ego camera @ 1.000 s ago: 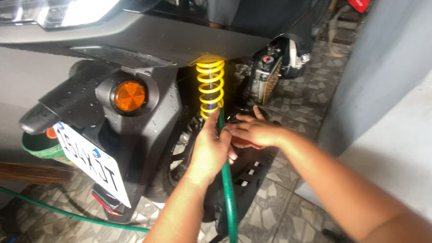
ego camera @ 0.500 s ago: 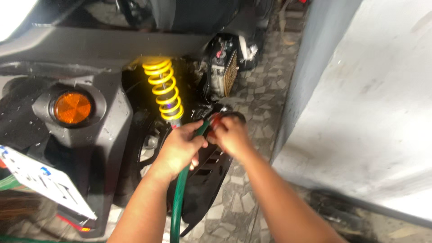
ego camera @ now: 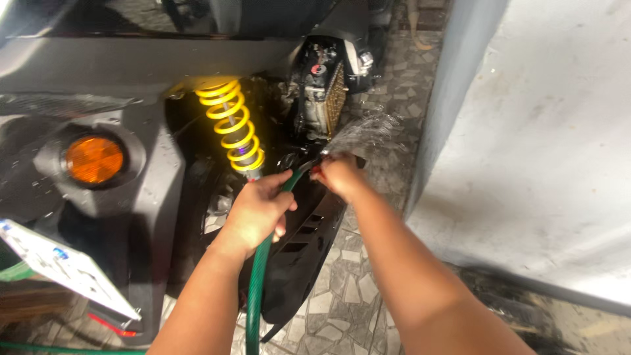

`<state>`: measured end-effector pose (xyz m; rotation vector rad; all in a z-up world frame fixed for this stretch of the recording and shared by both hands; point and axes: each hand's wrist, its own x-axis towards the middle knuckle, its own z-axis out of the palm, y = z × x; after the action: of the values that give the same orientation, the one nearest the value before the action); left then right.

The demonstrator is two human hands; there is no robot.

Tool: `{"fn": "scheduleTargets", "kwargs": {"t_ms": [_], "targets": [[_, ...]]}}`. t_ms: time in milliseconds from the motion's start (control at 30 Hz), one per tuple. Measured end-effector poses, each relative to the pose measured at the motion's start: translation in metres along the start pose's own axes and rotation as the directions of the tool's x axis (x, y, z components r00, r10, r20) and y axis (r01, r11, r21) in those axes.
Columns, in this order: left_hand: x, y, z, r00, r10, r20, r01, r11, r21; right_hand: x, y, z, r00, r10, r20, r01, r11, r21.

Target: The person cleans various parts of a motorcycle using a cloth and water from a hose, focusing on the license plate, shock absorbers, and exhaust area.

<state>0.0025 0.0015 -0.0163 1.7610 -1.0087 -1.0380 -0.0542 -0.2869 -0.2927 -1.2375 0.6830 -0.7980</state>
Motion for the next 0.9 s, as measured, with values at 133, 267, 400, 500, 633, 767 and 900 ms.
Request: {"fn": "scheduleTargets", "kwargs": {"t_ms": [133,267,400,500,633,767,900], "targets": [[0.000,0.000,0.000,0.996,0.059,-0.064,-0.062,0.997,-0.041,-0.031,-0.066,0.019,0.984,0.089,-0.156,-0.165,0.796,-0.582],[-0.007,0.001,0.000,0.993,0.067,-0.097,-0.077,0.992,-0.103,-0.127,-0.124,0.063,0.996,0.037,-0.086,-0.092,0.583,-0.807],[-0.028,0.020,-0.022,0.993,0.024,-0.111,0.010,0.954,0.301,-0.198,-0.157,0.108,0.985,0.031,0.171,0.131,0.515,-0.847],[-0.047,0.031,-0.057,0.993,0.020,-0.114,0.019,0.944,0.328,-0.206,-0.165,0.120,0.895,0.047,0.444,0.446,-0.035,-0.894],[-0.087,0.041,-0.085,0.996,-0.023,-0.084,0.057,0.898,0.437,-0.206,-0.189,0.151,0.966,0.163,0.201,0.151,0.277,-0.949],[-0.124,0.048,-0.088,0.991,-0.088,-0.103,0.128,0.861,0.492,-0.235,-0.194,0.176,0.941,0.120,0.316,0.262,0.333,-0.906],[-0.161,0.061,-0.090,0.979,-0.129,-0.159,0.202,0.739,0.643,-0.223,-0.204,0.152,0.884,0.004,0.467,0.419,0.436,-0.797]]}}
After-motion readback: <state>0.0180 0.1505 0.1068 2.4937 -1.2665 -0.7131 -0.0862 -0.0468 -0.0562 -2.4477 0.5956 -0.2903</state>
